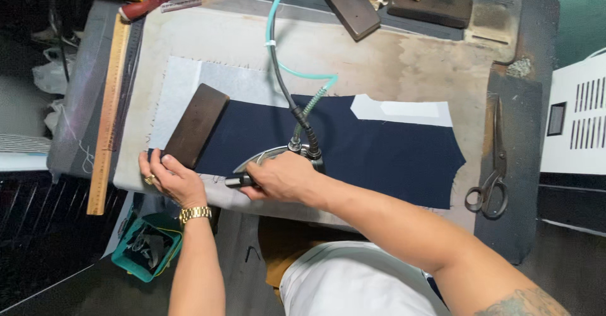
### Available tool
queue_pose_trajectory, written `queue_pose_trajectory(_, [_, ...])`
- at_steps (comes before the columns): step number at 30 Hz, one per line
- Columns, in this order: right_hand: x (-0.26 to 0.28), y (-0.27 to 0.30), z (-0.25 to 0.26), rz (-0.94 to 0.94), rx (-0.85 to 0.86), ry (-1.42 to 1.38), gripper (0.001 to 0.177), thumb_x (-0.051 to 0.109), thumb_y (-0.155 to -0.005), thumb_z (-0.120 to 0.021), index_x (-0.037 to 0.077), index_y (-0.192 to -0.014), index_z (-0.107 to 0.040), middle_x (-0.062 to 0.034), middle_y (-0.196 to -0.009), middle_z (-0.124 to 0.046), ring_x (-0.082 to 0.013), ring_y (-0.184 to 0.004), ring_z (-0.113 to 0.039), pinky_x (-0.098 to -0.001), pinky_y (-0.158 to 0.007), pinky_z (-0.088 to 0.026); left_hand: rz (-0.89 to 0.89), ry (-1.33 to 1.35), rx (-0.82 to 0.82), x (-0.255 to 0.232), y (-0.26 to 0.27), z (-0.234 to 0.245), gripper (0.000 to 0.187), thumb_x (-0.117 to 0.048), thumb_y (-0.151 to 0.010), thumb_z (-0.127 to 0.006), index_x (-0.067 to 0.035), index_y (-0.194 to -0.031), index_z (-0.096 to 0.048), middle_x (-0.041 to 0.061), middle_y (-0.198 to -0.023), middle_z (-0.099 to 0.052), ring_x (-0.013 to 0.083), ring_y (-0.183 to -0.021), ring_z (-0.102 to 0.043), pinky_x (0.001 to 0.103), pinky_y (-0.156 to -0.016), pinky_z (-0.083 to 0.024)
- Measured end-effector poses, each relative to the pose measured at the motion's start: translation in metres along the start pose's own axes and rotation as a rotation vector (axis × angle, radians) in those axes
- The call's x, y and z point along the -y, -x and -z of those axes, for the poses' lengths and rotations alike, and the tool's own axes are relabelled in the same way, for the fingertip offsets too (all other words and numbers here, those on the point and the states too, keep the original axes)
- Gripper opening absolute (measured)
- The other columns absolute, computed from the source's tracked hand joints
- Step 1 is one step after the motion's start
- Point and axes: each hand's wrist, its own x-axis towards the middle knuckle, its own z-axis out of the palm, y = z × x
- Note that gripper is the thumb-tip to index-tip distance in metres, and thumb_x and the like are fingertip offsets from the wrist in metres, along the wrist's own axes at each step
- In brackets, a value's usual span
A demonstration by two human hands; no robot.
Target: The person irons a piece of dark blue fabric using a steam iron and a wooden block, then cuts along the marked edges of the fabric with shears.
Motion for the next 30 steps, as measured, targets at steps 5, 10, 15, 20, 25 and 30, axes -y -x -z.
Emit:
queue_pose_trajectory(5, [-0.016, 0.006, 0.020, -0.209, -0.205, -0.052, 0.041, 0.046, -0.104, -0.039, 0.008, -0.104, -0.054, -0.0173, -0.077, -0.070, -0.0409, -0.068, -0.075, -0.0505, -0.062, -0.061, -0.073, -0.046, 0.028, 0.002, -0.001, -0.001, 0.024, -0.013, -0.110, -0.055, 0.004, -0.121, -0.068, 0.029, -0.129, -0.058, 0.0484, -0.119, -0.060, 0.054, -0.102, -0.044])
queue_pose_trajectory(10, [-0.059, 0.007, 0.047, -0.487, -0.397, -0.063, 0.059, 0.055, -0.105, -0.037, 0.000, -0.107, -0.060, -0.0237, -0.075, -0.071, -0.0455, -0.074, -0.075, -0.0560, -0.068, -0.061, 0.010, -0.052, -0.026, 0.007, 0.001, -0.003, 0.023, -0.016, -0.110, -0.055, -0.003, -0.114, -0.073, 0.021, -0.121, -0.066, 0.0421, -0.108, -0.067, 0.048, -0.094, -0.050])
queue_pose_trajectory(15, [-0.115, -0.001, 0.059, -0.564, -0.433, 0.017, 0.061, 0.059, -0.106, -0.037, 0.002, -0.102, -0.058, -0.0244, -0.076, -0.070, -0.0484, -0.075, -0.075, -0.0583, -0.068, -0.060, -0.011, -0.064, -0.034, 0.023, 0.006, -0.009, 0.021, -0.016, -0.109, -0.057, -0.004, -0.111, -0.074, 0.019, -0.120, -0.068, 0.0405, -0.107, -0.068, 0.047, -0.092, -0.050])
queue_pose_trajectory(20, [-0.134, 0.002, 0.075, -0.463, -0.190, 0.003, 0.058, 0.057, -0.109, -0.044, 0.000, -0.107, -0.052, -0.0275, -0.087, -0.068, -0.0521, -0.075, -0.065, -0.0615, -0.060, -0.049, -0.028, -0.105, 0.039, -0.002, -0.002, -0.003, 0.041, -0.019, -0.113, -0.044, 0.010, -0.107, -0.072, 0.022, -0.122, -0.066, 0.0411, -0.105, -0.066, 0.050, -0.084, -0.053])
queue_pose_trajectory(25, [-0.095, 0.026, 0.086, -0.200, 0.179, 0.036, 0.053, 0.066, -0.100, -0.050, 0.015, -0.100, -0.064, -0.0129, -0.079, -0.073, -0.0348, -0.082, -0.076, -0.0485, -0.083, -0.063, -0.016, -0.066, -0.024, 0.018, 0.003, -0.011, 0.022, -0.019, -0.108, -0.057, -0.007, -0.104, -0.074, 0.017, -0.112, -0.071, 0.0403, -0.099, -0.071, 0.047, -0.086, -0.052])
queue_pose_trajectory(30, [-0.074, 0.062, 0.033, -0.027, 0.296, 0.054, 0.059, 0.073, -0.089, -0.048, 0.018, -0.107, -0.062, -0.0166, -0.086, -0.074, -0.0409, -0.089, -0.075, -0.0561, -0.082, -0.060, -0.008, -0.077, -0.024, 0.020, 0.004, -0.010, 0.023, -0.020, -0.107, -0.057, -0.008, -0.103, -0.074, 0.016, -0.112, -0.071, 0.0407, -0.098, -0.071, 0.048, -0.086, -0.053])
